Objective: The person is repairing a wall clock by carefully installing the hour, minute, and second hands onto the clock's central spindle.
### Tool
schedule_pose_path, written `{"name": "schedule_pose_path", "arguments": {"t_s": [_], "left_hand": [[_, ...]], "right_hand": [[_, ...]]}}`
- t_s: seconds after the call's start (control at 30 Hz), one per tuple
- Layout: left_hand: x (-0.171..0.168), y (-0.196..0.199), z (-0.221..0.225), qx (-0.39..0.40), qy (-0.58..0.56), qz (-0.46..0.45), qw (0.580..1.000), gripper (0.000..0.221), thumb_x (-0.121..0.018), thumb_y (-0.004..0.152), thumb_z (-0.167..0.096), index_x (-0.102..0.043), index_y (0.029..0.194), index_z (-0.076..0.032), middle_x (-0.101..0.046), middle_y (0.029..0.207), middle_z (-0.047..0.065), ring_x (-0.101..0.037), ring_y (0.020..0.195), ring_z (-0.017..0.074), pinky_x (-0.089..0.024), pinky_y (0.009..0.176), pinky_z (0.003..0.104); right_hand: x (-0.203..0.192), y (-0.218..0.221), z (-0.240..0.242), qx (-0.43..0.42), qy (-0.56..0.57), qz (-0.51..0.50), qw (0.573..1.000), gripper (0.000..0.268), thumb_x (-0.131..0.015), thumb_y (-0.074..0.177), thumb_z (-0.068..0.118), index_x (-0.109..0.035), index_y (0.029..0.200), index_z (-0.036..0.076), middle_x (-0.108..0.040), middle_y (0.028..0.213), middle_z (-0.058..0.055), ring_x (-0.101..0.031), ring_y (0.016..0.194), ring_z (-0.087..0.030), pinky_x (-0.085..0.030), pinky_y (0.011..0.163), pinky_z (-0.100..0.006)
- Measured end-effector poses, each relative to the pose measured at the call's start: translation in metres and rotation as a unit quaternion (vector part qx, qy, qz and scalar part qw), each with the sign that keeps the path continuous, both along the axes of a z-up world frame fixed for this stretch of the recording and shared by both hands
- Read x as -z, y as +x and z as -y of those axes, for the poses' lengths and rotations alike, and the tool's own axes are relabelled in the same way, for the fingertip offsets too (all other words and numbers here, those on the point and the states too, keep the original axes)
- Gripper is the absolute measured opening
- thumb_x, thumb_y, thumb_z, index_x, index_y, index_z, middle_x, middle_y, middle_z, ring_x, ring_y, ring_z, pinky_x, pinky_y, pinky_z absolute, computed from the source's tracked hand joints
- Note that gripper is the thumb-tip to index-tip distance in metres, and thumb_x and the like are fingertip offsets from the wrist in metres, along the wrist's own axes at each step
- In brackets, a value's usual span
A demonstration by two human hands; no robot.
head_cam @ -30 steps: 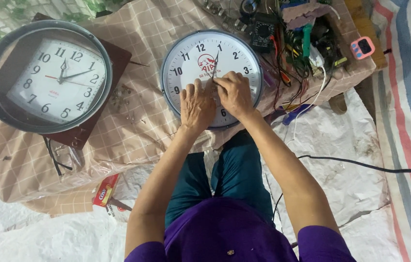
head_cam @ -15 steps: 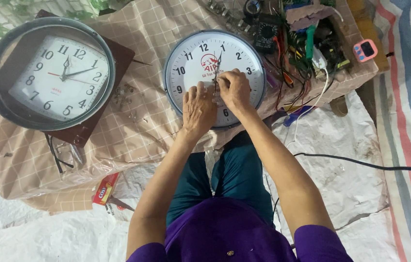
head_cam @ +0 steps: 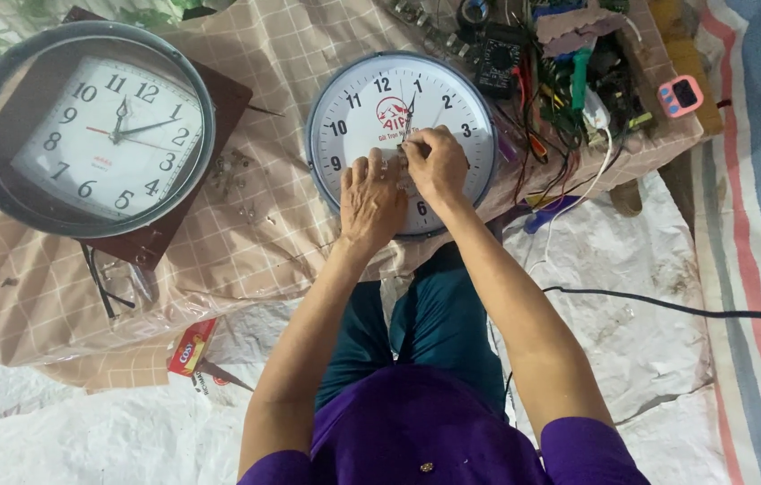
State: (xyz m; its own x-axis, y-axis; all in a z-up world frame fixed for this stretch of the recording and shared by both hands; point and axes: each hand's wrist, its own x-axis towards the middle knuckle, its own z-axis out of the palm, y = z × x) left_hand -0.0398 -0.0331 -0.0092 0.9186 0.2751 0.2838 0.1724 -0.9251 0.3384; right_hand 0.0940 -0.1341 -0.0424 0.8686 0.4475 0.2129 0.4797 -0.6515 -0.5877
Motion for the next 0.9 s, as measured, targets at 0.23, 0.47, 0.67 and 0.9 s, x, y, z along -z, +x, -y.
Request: {"name": "schedule_pose_path", "arguments": {"t_s": [0.23, 0.47, 0.67, 0.9], "left_hand": [[-0.001, 0.001, -0.002, 0.006, -0.005, -0.021, 1.000, 0.044, -0.064, 0.085, -0.030, -0.057, 0.125, -0.014, -0.043, 0.122, 0.008, -0.043, 0.111, 0.0276, -0.037, 0.091, 0.043], [0.005, 0.007, -0.002, 0.001, -0.021, -0.037, 0.999, 0.049, -0.065, 0.083, -0.033, -0.061, 0.128, -0.014, -0.045, 0.124, 0.008, -0.043, 0.113, 0.0273, -0.037, 0.092, 0.043], [0.028, 0.021, -0.003, -0.020, -0.002, -0.038, 0.999, 0.064, -0.069, 0.075, -0.032, -0.053, 0.135, -0.016, -0.043, 0.119, 0.005, -0.045, 0.104, 0.0254, -0.037, 0.087, 0.041], [0.005, 0.019, -0.004, -0.024, -0.012, -0.052, 0.998, 0.070, -0.071, 0.068, -0.035, -0.055, 0.135, -0.020, -0.043, 0.118, 0.004, -0.044, 0.102, 0.0250, -0.036, 0.083, 0.042]], "right_hand": [[0.001, 0.004, 0.008, -0.052, 0.078, -0.008, 0.996, 0.002, -0.068, 0.097, 0.012, -0.070, 0.098, 0.012, -0.069, 0.089, -0.016, -0.071, 0.086, -0.040, -0.057, 0.070, -0.048], [-0.005, 0.013, 0.012, -0.075, 0.044, -0.085, 0.993, 0.006, -0.071, 0.097, 0.012, -0.074, 0.095, 0.016, -0.073, 0.085, -0.006, -0.074, 0.080, -0.026, -0.059, 0.069, -0.039], [-0.020, 0.011, 0.002, -0.027, -0.034, -0.119, 0.992, 0.010, -0.070, 0.095, 0.014, -0.078, 0.100, 0.019, -0.077, 0.090, -0.008, -0.075, 0.087, -0.031, -0.059, 0.079, -0.047], [-0.012, 0.021, -0.005, 0.019, -0.122, -0.131, 0.984, 0.013, -0.069, 0.091, 0.027, -0.078, 0.099, 0.025, -0.078, 0.092, -0.003, -0.075, 0.094, -0.034, -0.059, 0.081, -0.051]]}}
